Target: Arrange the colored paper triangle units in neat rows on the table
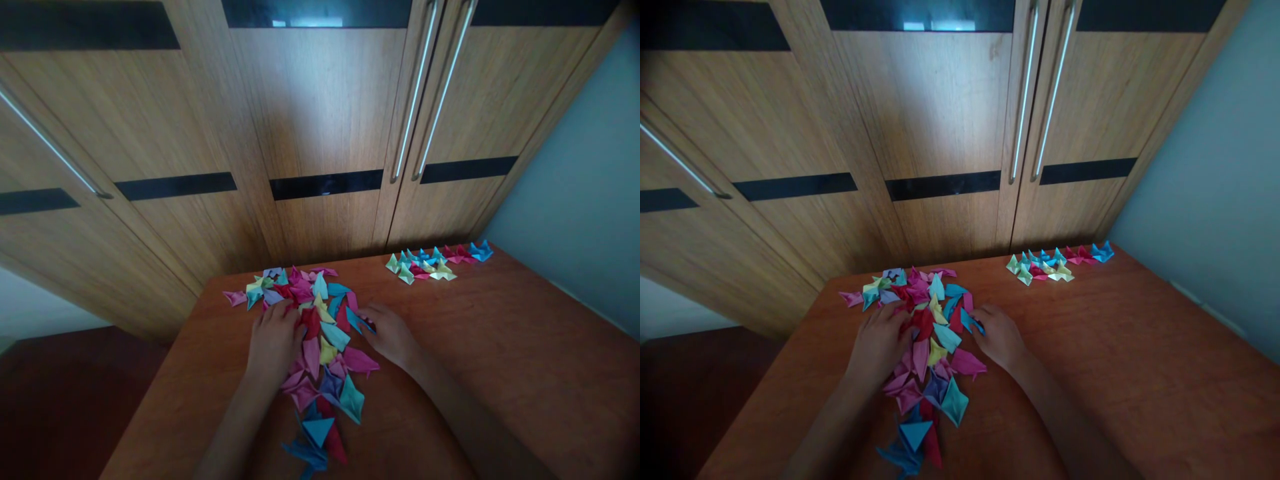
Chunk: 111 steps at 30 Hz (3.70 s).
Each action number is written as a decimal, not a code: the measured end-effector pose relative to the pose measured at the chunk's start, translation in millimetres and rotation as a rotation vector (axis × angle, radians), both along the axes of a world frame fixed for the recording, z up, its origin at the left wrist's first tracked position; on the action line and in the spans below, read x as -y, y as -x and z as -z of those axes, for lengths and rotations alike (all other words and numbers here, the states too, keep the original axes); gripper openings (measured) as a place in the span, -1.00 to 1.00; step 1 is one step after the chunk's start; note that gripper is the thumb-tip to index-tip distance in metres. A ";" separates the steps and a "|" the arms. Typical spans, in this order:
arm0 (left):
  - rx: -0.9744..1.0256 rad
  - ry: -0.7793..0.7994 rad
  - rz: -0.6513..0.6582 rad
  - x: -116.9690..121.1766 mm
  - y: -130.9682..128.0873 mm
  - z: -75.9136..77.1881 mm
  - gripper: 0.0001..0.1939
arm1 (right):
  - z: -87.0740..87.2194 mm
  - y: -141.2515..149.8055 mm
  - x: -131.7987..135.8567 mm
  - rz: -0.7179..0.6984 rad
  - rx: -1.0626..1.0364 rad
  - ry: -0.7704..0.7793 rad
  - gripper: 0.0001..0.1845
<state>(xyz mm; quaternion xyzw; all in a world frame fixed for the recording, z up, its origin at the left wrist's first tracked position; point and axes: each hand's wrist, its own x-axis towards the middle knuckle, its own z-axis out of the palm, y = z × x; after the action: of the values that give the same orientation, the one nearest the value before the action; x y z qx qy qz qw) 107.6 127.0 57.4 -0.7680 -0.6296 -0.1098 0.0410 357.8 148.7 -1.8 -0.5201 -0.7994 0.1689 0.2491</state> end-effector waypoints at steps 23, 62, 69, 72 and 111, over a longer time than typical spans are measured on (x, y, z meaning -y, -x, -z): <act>0.248 0.045 0.226 35.7 -3.3 -10.8 -0.87 | -44.4 32.1 41.3 -0.259 -0.240 -0.285 -0.63; 0.785 -0.124 0.319 40.7 -13.6 -7.8 -0.84 | -48.7 33.8 42.2 -0.228 -0.408 -0.256 -0.83; 0.949 -0.022 0.243 36.5 -11.2 -10.3 -0.89 | -49.8 33.3 42.4 -0.187 -0.509 -0.153 -0.89; 1.022 0.012 0.211 35.7 -10.7 -8.2 -0.90 | -48.5 32.3 41.3 -0.172 -0.536 -0.131 -0.90; 1.029 0.176 -0.018 34.9 0.9 -9.3 -0.78 | 5.3 -234.1 -49.5 1.151 0.288 -0.099 -0.54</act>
<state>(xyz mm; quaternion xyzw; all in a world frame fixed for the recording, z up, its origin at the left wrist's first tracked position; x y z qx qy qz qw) 106.7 92.1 66.7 -0.6098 -0.5818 -0.4193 -0.3375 591.9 198.1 -7.1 -0.8753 -0.4215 -0.1032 0.2136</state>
